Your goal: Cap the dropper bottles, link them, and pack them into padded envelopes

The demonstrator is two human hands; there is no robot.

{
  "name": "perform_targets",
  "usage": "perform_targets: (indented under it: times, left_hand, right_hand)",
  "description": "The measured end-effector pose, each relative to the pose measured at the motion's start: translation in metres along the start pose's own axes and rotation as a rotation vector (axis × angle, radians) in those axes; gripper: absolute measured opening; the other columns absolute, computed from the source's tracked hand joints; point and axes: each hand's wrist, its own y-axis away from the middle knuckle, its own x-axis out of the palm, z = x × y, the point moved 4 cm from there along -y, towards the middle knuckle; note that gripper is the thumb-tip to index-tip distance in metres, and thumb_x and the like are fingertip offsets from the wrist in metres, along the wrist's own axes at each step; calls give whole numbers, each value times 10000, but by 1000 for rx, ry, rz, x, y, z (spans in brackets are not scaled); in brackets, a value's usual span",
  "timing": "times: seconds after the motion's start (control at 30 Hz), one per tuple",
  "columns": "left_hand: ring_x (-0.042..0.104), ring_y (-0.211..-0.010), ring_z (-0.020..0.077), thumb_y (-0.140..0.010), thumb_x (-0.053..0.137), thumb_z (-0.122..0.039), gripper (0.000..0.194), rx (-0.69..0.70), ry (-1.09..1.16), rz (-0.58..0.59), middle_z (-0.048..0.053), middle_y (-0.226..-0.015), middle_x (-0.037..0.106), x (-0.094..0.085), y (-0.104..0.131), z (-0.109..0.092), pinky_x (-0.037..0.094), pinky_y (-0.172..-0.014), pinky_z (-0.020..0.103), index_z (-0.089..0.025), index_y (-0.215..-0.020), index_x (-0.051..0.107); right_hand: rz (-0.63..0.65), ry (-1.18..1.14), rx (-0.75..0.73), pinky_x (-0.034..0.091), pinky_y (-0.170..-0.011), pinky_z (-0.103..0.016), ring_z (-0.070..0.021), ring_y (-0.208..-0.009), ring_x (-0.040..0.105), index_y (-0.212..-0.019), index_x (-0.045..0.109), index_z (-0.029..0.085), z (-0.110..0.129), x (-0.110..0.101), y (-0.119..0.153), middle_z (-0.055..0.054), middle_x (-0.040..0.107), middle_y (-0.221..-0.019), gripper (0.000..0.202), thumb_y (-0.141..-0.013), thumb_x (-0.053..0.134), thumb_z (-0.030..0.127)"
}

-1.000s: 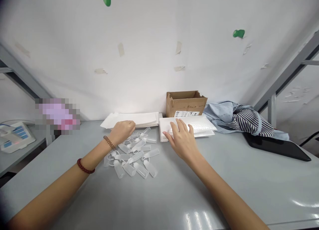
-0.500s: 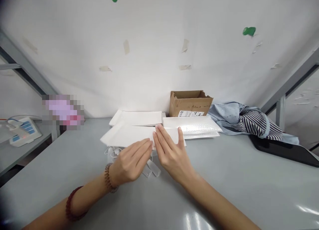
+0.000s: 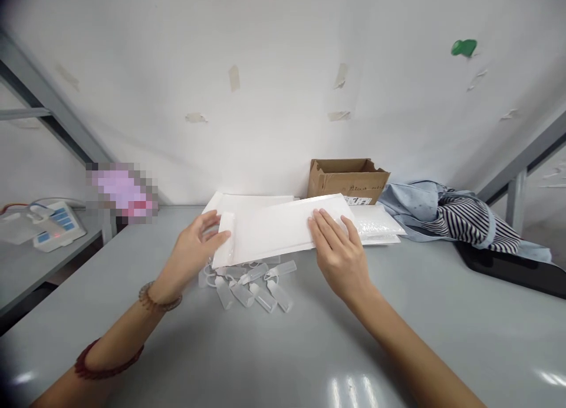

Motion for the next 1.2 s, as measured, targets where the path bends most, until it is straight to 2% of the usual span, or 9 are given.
perform_targets:
  times: [0.1,0.13,0.2,0.33,0.53,0.67,0.77,1.03,1.2]
  left_hand:
    - [621,-1026,248,-800,613,-304,456,-219,377,353,152,-1195,620,10,4,1,515,-856,360,-119,-1208,523]
    - [638,-984,247,-789,631,-297,417,-258,437,428,146,-1144,650,12,7,0,529,-817,347,-110,-1156,564]
    - [657,-925,245,-756,676,-283,372,-310,495,485,134,-1085,679,16,11,2,543,-768,336,-108,-1079,612]
    - [665,-905,228,-757,685,-274,336,-320,588,545,108,-1066,693,21,19,0,539,-806,341,-142,-1063,636]
    - [673,-843,211,-743,634,-178,266,-303,572,604,85,-969,716,25,26,-3,536,-697,282,-144,-1005,666]
    - [654,-900,196,-717,656,-154,316,-192,548,653,51,-993,706,33,29,-6,516,-792,290,-171,-1033,657]
    - [645,-913,196,-705,666,-146,323,-122,482,674,28,-960,709,37,32,-9,514,-796,281,-195,-1024,665]
    - [631,-742,165,-683,651,-137,191,-87,309,623,-4,-790,686,41,38,-12,515,-667,241,-183,-866,682]
    - [584,-693,156,-668,643,-147,36,-75,237,598,-19,-693,614,43,40,-10,475,-596,227,-156,-693,618]
  right_hand:
    - [17,-34,51,387,-971,-400,-231,-1177,545,-1241,528,151,0,2,0,-134,612,-1223,480,-838,343,-32]
    - [31,-44,66,394,-962,-405,-240,-1182,540,-1249,523,150,1,3,1,-147,596,-1242,484,-837,339,-24]
    - [57,-57,88,401,-950,-426,-266,-1196,523,-1236,530,133,3,5,1,-179,566,-1271,471,-828,344,-10]
    - [105,-85,89,405,-944,-467,-304,-1229,478,-1239,504,105,13,7,2,-213,535,-1289,478,-793,370,-3]
    - [223,-119,41,352,-977,-518,-346,-1332,312,-1375,291,72,30,7,0,-259,387,-1394,692,-698,419,9]
    - [323,-134,-33,253,-999,-595,-394,-1370,178,-1404,210,121,41,3,-1,-260,232,-1473,829,-624,488,99]
    - [354,-159,-84,175,-1007,-632,-409,-1379,115,-1413,176,155,47,-2,-1,-243,171,-1498,867,-613,508,180]
    - [350,-170,-101,122,-1020,-630,-407,-1368,145,-1406,176,139,51,-4,1,-257,259,-1448,866,-616,526,194]
    - [282,-199,-95,151,-1003,-628,-397,-1303,292,-1390,229,114,51,-4,1,-249,376,-1341,834,-599,491,147]
